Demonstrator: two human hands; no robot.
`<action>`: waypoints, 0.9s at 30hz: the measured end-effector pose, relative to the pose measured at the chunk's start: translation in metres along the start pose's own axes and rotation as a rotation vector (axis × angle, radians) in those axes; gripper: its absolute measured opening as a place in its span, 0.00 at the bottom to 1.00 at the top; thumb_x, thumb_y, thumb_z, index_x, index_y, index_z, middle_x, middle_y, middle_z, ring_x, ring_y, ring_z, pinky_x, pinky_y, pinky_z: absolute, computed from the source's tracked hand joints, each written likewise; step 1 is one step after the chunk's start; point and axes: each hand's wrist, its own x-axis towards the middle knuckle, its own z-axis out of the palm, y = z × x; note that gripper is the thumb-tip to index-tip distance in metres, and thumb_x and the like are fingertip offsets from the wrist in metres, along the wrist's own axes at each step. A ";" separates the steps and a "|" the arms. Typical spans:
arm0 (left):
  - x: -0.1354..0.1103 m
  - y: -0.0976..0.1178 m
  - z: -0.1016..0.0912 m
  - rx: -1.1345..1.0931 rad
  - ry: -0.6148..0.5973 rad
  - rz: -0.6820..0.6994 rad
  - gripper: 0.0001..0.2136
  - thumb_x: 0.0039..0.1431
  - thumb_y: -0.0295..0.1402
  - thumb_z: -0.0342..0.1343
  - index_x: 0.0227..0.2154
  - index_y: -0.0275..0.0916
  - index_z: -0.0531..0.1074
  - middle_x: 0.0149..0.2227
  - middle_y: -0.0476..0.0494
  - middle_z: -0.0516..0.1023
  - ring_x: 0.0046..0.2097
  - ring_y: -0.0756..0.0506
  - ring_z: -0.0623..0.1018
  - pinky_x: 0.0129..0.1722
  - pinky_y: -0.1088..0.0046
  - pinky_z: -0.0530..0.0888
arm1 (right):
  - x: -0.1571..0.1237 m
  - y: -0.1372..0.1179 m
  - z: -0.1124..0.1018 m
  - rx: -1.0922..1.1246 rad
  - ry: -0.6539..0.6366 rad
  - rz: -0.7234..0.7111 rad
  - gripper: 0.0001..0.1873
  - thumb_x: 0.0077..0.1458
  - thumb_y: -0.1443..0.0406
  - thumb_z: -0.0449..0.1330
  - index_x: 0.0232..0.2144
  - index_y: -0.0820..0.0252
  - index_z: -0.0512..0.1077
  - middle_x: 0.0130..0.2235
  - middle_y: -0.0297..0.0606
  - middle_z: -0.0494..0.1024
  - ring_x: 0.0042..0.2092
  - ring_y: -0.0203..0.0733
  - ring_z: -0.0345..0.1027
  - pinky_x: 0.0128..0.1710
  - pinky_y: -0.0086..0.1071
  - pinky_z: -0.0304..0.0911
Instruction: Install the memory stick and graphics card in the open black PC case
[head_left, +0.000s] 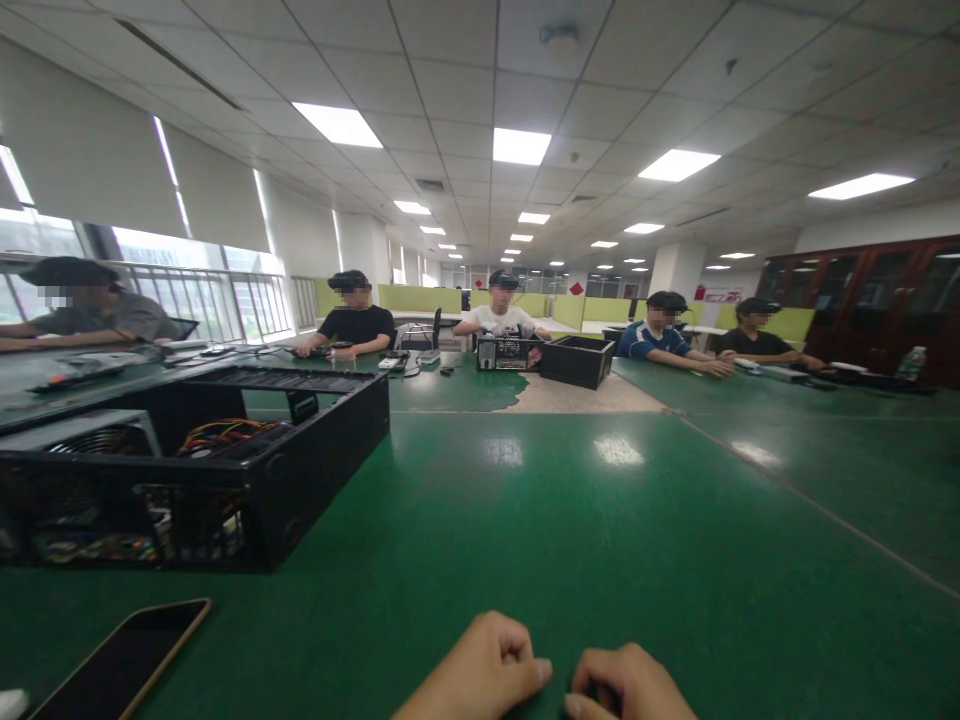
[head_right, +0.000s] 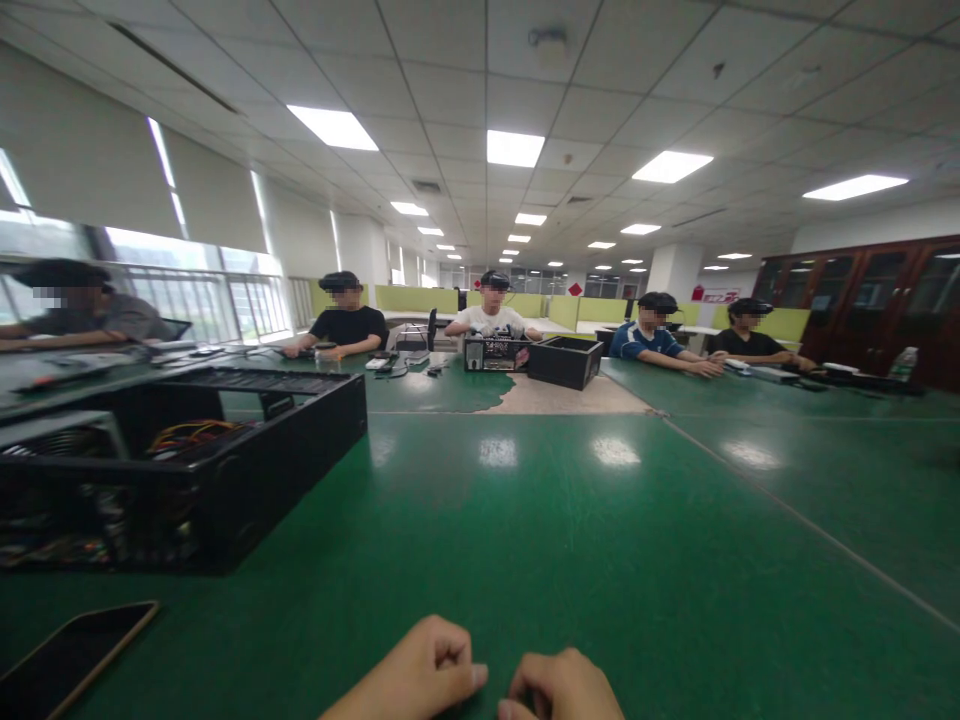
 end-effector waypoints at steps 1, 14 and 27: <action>0.000 0.000 0.000 0.003 0.003 0.002 0.16 0.48 0.43 0.55 0.16 0.38 0.60 0.17 0.56 0.56 0.23 0.53 0.56 0.22 0.74 0.51 | -0.001 -0.001 0.000 -0.006 -0.001 0.000 0.15 0.50 0.52 0.58 0.29 0.55 0.76 0.24 0.31 0.73 0.27 0.34 0.62 0.27 0.26 0.50; 0.001 -0.008 -0.001 0.017 -0.007 0.086 0.17 0.51 0.44 0.54 0.18 0.38 0.60 0.18 0.55 0.55 0.24 0.53 0.55 0.23 0.74 0.52 | -0.005 -0.012 -0.005 -0.016 0.042 -0.006 0.10 0.50 0.57 0.58 0.30 0.54 0.77 0.26 0.32 0.75 0.31 0.36 0.65 0.28 0.25 0.52; -0.001 -0.004 -0.002 0.021 -0.021 0.085 0.16 0.52 0.43 0.55 0.18 0.38 0.60 0.18 0.55 0.56 0.24 0.53 0.56 0.22 0.75 0.52 | -0.007 -0.010 -0.005 0.009 0.004 -0.034 0.11 0.50 0.57 0.58 0.30 0.57 0.76 0.23 0.29 0.72 0.26 0.32 0.61 0.26 0.26 0.49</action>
